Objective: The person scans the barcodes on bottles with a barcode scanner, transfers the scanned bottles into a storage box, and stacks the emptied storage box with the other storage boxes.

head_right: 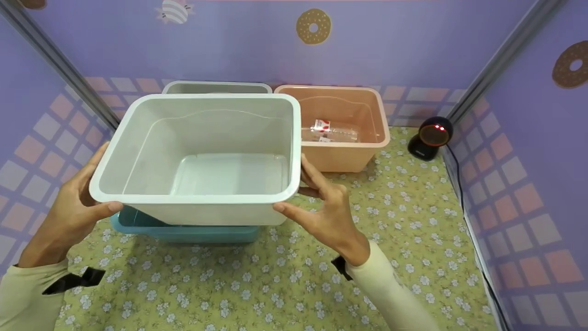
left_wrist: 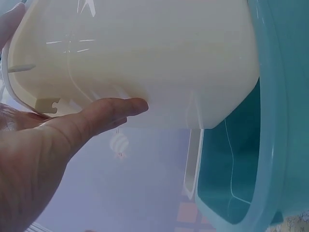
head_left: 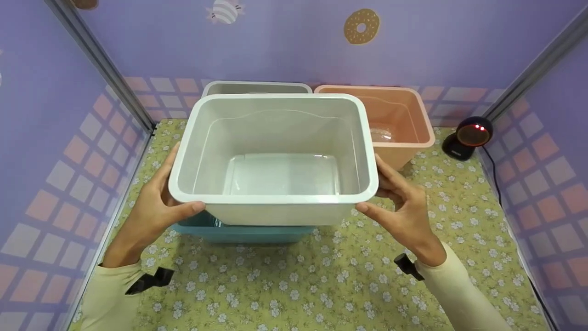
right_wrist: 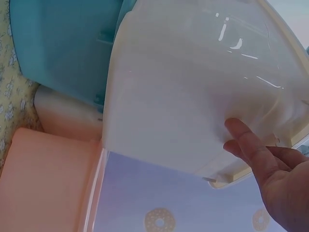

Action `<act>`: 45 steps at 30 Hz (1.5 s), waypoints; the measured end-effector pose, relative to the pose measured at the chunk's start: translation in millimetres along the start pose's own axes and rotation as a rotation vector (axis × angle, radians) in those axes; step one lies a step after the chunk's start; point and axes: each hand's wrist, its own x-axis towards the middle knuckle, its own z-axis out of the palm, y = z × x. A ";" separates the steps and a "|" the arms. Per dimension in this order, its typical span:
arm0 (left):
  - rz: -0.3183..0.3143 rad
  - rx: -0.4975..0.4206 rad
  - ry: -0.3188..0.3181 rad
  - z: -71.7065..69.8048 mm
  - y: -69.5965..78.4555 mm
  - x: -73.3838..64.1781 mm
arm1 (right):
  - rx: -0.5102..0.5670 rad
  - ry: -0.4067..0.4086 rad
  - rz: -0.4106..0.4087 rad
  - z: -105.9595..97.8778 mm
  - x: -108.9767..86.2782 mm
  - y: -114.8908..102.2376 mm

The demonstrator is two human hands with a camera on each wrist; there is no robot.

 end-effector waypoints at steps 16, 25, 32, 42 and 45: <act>0.024 -0.022 0.003 -22.4 2.8 -2.5 | -0.008 -0.008 -0.016 22.0 9.5 2.2; 0.065 -0.040 -0.012 -33.6 1.0 -1.8 | -0.007 -0.006 -0.040 32.4 16.7 5.0; 0.050 -0.022 0.001 -40.9 1.4 -2.6 | -0.005 -0.011 -0.038 38.9 17.7 7.0; 0.044 0.000 0.033 -48.6 1.6 -6.6 | -0.028 -0.021 -0.041 46.3 20.7 12.1; 0.044 -0.004 0.039 -50.7 1.7 -6.5 | -0.030 -0.021 -0.046 48.6 22.3 13.0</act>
